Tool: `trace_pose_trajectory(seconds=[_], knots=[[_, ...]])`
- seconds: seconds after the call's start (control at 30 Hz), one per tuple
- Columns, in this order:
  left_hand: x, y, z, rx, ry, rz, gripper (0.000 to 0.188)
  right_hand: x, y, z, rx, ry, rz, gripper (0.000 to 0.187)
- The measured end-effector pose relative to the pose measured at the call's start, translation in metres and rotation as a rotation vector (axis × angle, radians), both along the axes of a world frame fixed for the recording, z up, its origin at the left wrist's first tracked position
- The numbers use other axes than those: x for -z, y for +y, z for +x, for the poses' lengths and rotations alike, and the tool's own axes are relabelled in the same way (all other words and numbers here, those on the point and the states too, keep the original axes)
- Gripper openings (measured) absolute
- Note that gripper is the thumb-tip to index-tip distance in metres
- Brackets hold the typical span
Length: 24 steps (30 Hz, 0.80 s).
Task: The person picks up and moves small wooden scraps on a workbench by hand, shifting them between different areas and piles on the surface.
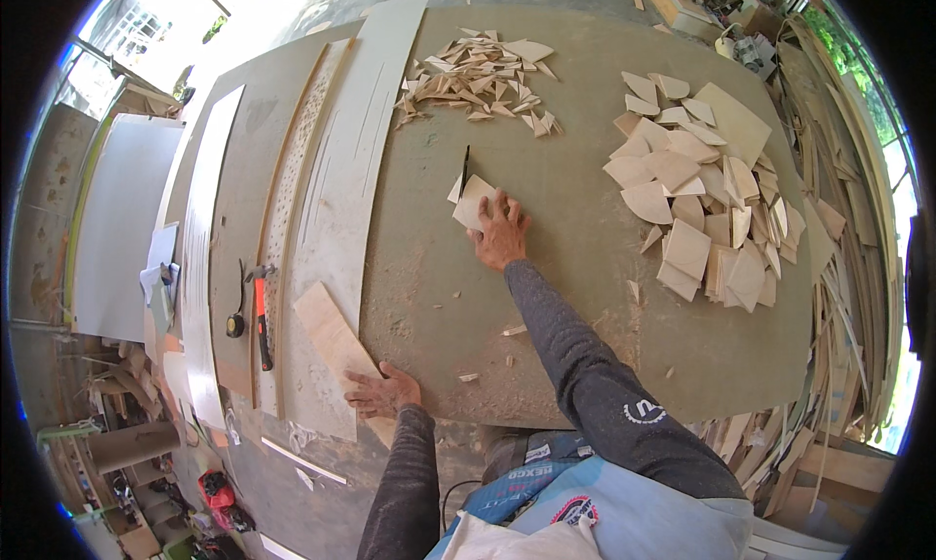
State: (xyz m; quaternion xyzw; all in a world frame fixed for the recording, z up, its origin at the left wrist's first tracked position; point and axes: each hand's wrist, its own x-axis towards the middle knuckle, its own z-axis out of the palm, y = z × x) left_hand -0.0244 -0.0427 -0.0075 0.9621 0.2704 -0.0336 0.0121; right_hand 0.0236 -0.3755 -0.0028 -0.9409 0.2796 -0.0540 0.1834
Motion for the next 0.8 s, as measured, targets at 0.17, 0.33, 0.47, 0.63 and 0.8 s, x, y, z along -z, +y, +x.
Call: trace_pose_trajectory(seconds=[0.17,0.33,0.47,0.63,0.8], knots=[[0.007,0.003,-0.002,0.020,-0.049,0.009,0.087,-0.003,0.000,0.002,0.013,0.012,0.006,0.071],[0.000,-0.001,0.000,0.014,-0.029,0.001,0.087,-0.005,-0.007,-0.006,-0.034,-0.027,-0.006,0.064],[-0.004,-0.001,0.001,-0.001,-0.013,-0.010,0.087,-0.010,-0.018,-0.013,-0.132,0.029,-0.029,0.060],[0.002,-0.001,0.001,0.011,-0.021,-0.015,0.088,0.007,-0.045,-0.017,-0.307,0.030,-0.158,0.057],[-0.006,-0.002,-0.001,0.019,-0.016,-0.033,0.088,0.012,-0.045,-0.017,-0.279,-0.049,-0.139,0.051]])
